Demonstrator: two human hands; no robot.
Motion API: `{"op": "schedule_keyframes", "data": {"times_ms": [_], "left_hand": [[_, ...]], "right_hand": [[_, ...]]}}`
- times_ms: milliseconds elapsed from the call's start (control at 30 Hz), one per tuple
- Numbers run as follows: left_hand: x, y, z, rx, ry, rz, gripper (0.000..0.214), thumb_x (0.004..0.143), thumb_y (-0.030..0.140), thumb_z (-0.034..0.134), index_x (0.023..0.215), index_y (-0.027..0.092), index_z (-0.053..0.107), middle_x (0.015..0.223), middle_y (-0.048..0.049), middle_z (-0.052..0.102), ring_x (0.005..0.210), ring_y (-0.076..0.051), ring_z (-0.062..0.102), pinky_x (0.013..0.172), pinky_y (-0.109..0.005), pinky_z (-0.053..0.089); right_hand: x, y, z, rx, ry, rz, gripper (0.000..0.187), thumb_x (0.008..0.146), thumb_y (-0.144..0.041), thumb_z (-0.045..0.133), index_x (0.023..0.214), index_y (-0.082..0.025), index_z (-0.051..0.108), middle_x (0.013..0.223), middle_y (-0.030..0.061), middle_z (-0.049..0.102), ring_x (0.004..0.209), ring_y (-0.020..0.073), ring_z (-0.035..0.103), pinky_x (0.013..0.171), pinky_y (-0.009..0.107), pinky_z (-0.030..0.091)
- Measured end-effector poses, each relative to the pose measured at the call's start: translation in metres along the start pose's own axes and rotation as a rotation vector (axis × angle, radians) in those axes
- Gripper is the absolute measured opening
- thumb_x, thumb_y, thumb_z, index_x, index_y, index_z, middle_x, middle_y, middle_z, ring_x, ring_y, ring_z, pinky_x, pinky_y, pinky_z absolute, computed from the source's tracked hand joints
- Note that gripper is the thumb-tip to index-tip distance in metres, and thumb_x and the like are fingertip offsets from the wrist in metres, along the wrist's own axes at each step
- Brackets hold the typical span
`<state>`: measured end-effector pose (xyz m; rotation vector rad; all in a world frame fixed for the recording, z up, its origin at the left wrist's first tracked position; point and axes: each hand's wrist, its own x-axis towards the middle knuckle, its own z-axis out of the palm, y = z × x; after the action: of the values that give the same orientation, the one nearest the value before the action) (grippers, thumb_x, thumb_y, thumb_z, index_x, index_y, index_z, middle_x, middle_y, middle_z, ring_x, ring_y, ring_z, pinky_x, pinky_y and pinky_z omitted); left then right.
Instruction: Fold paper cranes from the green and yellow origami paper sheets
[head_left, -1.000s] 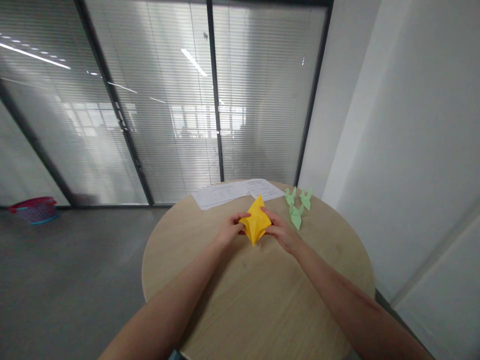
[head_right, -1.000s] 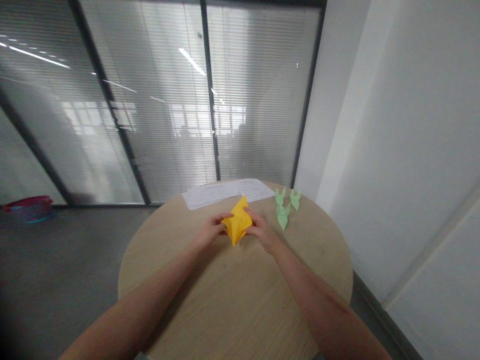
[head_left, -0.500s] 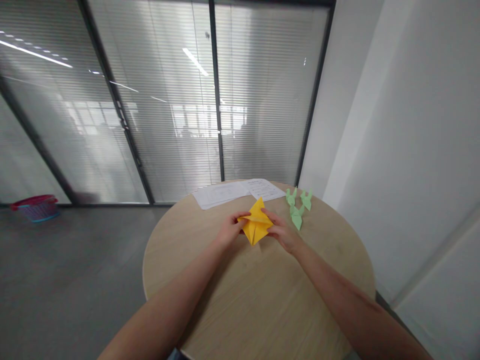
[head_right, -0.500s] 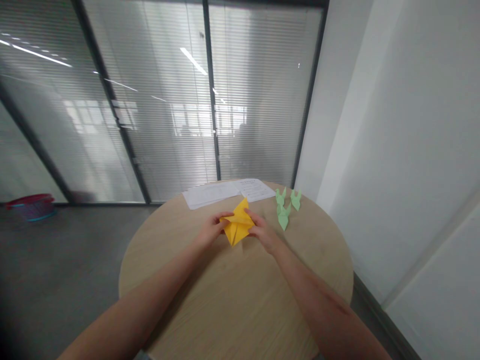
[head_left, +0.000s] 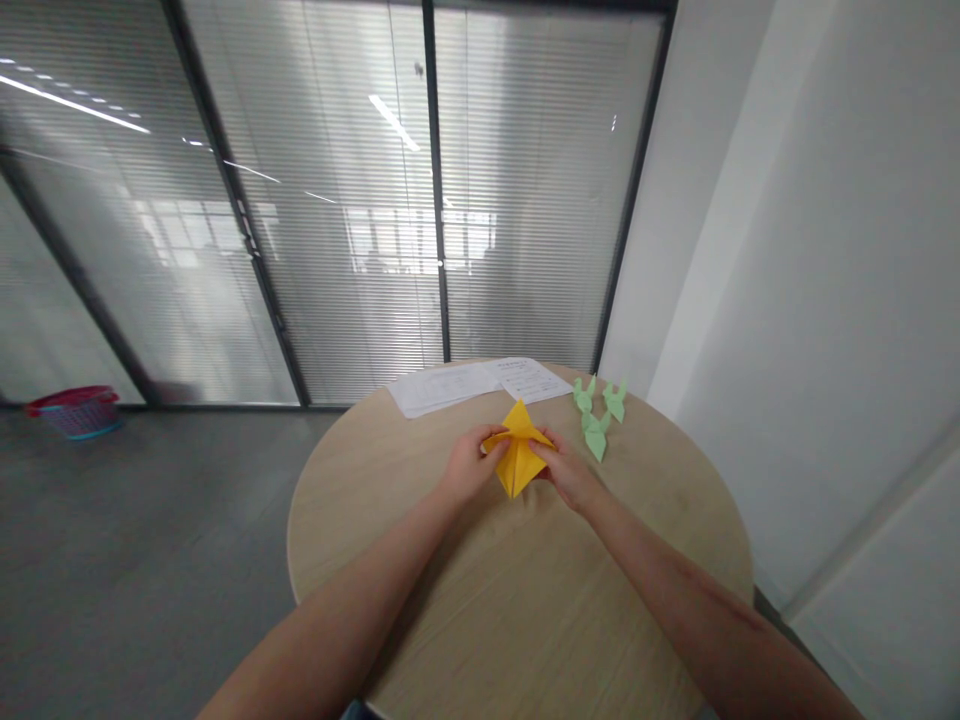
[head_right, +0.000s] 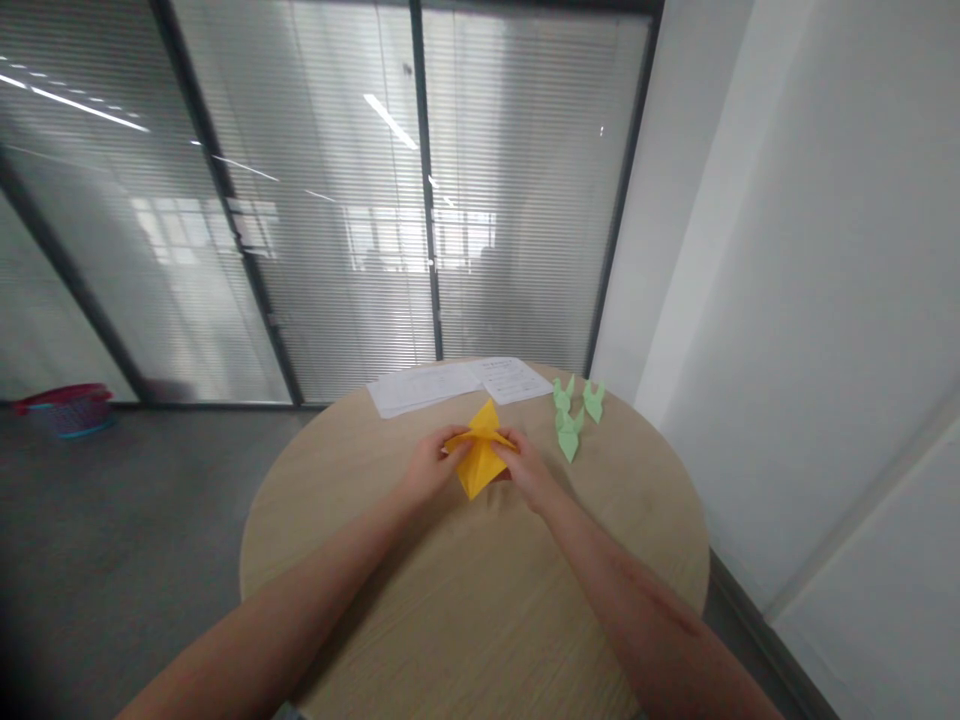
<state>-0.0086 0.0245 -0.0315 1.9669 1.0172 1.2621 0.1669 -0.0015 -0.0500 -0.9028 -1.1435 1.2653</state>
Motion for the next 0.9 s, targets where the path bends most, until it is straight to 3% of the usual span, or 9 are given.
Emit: {"op": "schedule_keyframes", "data": {"times_ms": [133,267,400,533,633,767,900], "left_hand": [[-0.006,0.006,0.0,-0.092,-0.069,0.037,0.046,0.092,0.048,0.042,0.113,0.014,0.065,0.113,-0.0123,0.067,0.104,-0.026,0.061,0.083,-0.036,0.053],[-0.01,0.007,0.0,-0.236,-0.126,-0.002,0.058,0.096,0.052,0.025,0.116,0.013,0.063,0.111,-0.012,0.067,0.1,-0.025,0.062,0.073,-0.033,0.056],[-0.009,0.008,0.0,-0.205,-0.113,-0.008,0.053,0.094,0.054,0.034,0.116,0.015,0.062,0.108,-0.0106,0.068,0.096,-0.024,0.063,0.073,-0.032,0.055],[-0.008,0.013,0.0,-0.136,-0.138,0.085,0.045,0.092,0.048,0.045,0.119,0.015,0.062,0.115,-0.0102,0.067,0.101,-0.024,0.062,0.086,-0.034,0.05],[-0.007,0.016,0.0,-0.094,-0.129,0.095,0.043,0.093,0.044,0.044,0.118,0.015,0.063,0.115,-0.0098,0.067,0.103,-0.023,0.062,0.091,-0.034,0.047],[-0.006,0.015,0.0,-0.028,-0.113,0.054,0.042,0.092,0.042,0.044,0.113,0.014,0.066,0.106,-0.009,0.07,0.094,-0.022,0.063,0.084,-0.032,0.048],[-0.004,0.01,0.0,0.021,-0.118,-0.009,0.04,0.089,0.044,0.048,0.096,0.013,0.072,0.086,-0.0069,0.072,0.077,-0.02,0.063,0.068,-0.028,0.047]], "right_hand": [[0.002,0.004,0.0,0.051,0.058,0.008,0.039,0.075,-0.043,0.068,0.109,-0.025,0.059,0.107,0.0047,0.068,0.094,0.0234,0.066,0.071,0.033,0.055],[0.003,0.005,0.0,0.075,0.072,0.025,0.038,0.076,-0.043,0.068,0.108,-0.024,0.06,0.111,0.0057,0.069,0.099,0.0252,0.066,0.073,0.034,0.056],[0.0,0.003,0.001,0.08,0.039,0.033,0.038,0.076,-0.042,0.069,0.107,-0.023,0.06,0.11,0.007,0.069,0.096,0.0252,0.067,0.072,0.035,0.057],[-0.001,0.005,0.002,0.066,0.016,0.028,0.039,0.078,-0.043,0.068,0.11,-0.022,0.059,0.11,0.0078,0.068,0.092,0.0243,0.067,0.073,0.036,0.057],[0.0,0.007,0.003,0.077,0.033,0.018,0.04,0.079,-0.043,0.065,0.113,-0.023,0.057,0.111,0.0072,0.067,0.093,0.0235,0.066,0.073,0.035,0.057],[0.001,0.007,0.004,0.021,0.034,-0.011,0.043,0.079,-0.043,0.065,0.116,-0.024,0.056,0.109,0.0063,0.067,0.093,0.0236,0.066,0.074,0.035,0.056],[-0.001,0.007,0.003,-0.111,0.02,-0.131,0.041,0.079,-0.043,0.066,0.115,-0.025,0.057,0.109,0.0055,0.066,0.098,0.0236,0.064,0.084,0.037,0.053]]}}
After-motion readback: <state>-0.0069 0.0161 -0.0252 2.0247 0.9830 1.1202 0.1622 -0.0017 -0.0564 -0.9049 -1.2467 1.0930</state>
